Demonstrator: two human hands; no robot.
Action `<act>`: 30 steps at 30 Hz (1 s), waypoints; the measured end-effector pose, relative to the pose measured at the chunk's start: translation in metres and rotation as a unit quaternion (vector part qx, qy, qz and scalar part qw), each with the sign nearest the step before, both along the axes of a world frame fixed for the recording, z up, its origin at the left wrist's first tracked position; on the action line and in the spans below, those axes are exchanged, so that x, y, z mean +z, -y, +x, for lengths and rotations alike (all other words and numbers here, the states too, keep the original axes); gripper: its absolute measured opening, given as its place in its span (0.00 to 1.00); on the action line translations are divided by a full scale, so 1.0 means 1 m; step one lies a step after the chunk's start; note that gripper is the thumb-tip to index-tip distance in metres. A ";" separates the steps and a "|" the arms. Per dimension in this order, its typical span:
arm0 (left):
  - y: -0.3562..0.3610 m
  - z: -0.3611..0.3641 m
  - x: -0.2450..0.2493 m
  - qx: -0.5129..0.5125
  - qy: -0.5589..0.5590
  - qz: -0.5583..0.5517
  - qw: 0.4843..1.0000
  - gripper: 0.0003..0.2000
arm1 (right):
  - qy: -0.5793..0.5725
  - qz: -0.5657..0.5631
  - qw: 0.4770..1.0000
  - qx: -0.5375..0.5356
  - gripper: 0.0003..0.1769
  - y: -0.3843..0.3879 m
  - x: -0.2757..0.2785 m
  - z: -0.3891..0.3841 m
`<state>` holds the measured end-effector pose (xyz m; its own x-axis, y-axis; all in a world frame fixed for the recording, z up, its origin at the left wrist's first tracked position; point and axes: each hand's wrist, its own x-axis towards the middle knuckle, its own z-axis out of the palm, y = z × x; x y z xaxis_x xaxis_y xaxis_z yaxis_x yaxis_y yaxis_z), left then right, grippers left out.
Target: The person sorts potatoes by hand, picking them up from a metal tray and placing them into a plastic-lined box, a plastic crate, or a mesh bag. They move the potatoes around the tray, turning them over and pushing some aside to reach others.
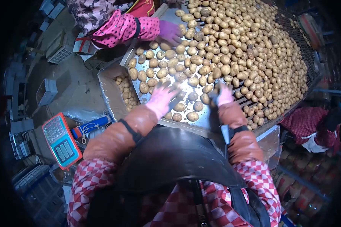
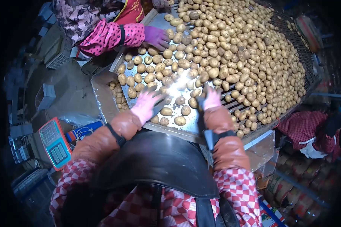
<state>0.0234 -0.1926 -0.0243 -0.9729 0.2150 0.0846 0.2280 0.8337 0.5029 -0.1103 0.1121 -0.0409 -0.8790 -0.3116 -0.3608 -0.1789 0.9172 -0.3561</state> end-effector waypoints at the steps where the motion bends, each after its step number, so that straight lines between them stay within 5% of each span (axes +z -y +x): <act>1: -0.009 -0.020 0.000 -0.001 0.034 0.004 0.999 0.21 | 0.016 -0.019 1.000 -0.015 0.42 0.020 0.011 0.026; 2: -0.018 -0.039 0.010 0.027 0.021 0.049 0.998 0.25 | 0.034 -0.038 0.998 -0.032 0.42 0.030 0.017 0.045; 5: -0.042 -0.064 0.018 0.131 0.033 -0.043 0.990 0.28 | 0.115 -0.074 0.991 0.006 0.38 0.018 0.022 0.064; 6: -0.042 -0.057 0.013 0.029 0.040 -0.094 0.994 0.29 | 0.176 -0.241 0.953 -0.051 0.33 0.003 0.011 0.066; 7: -0.042 -0.051 0.008 -0.071 0.046 -0.141 0.986 0.30 | 0.144 -0.246 0.954 -0.095 0.31 -0.019 0.004 0.067; 8: -0.031 -0.039 0.010 -0.121 0.057 -0.024 0.991 0.30 | 0.111 -0.252 0.951 -0.141 0.30 -0.037 0.003 0.066; 10: 0.002 -0.013 -0.006 -0.127 0.010 -0.034 0.991 0.24 | 0.138 -0.373 0.838 -0.374 0.27 -0.069 0.027 0.056; 14: 0.005 -0.008 0.006 0.066 0.070 -0.020 0.995 0.17 | -0.260 -0.201 0.887 -0.324 0.29 -0.152 -0.022 0.031; 16: -0.012 -0.033 0.017 0.051 -0.081 -0.035 0.995 0.15 | -0.159 -0.106 0.938 -0.289 0.38 -0.117 0.004 0.034; 17: -0.032 -0.049 0.036 0.043 -0.101 0.000 0.994 0.13 | -0.189 -0.002 0.972 -0.139 0.40 -0.111 -0.024 0.044; 18: -0.041 -0.075 0.028 0.000 -0.091 0.016 0.996 0.12 | -0.117 0.104 0.967 -0.203 0.41 -0.056 0.019 0.058; 19: -0.053 -0.101 0.028 -0.001 -0.072 0.012 0.997 0.12 | -0.002 -0.102 0.966 -0.238 0.43 -0.038 0.029 0.064; 21: -0.069 -0.147 0.015 0.025 0.012 -0.059 0.998 0.15 | 0.104 -0.058 0.992 -0.044 0.42 -0.031 0.023 0.079; 22: -0.076 -0.166 -0.002 0.043 0.083 -0.097 0.991 0.16 | 0.191 -0.156 0.968 -0.047 0.39 -0.023 0.051 0.078; 24: -0.088 -0.185 0.011 0.021 0.167 -0.213 0.962 0.17 | 0.213 -0.192 0.956 -0.063 0.32 -0.029 0.039 0.079; 26: -0.090 -0.183 0.003 0.046 0.210 -0.199 0.956 0.17 | 0.265 -0.219 0.926 -0.157 0.28 -0.035 0.059 0.071; 27: -0.091 -0.181 0.001 0.067 0.251 -0.187 0.947 0.18 | 0.213 -0.303 0.914 -0.165 0.25 -0.041 0.033 0.072; 30: -0.080 -0.184 0.011 0.038 0.254 -0.206 0.944 0.18 | 0.172 -0.331 0.905 -0.204 0.24 -0.052 0.025 0.069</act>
<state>-0.1611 -0.1122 -0.0130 -0.8798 0.0570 -0.4719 -0.0229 0.9866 0.1618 -0.0408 0.1640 -0.0161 -0.8411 -0.2332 -0.4881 0.3528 0.4475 -0.8217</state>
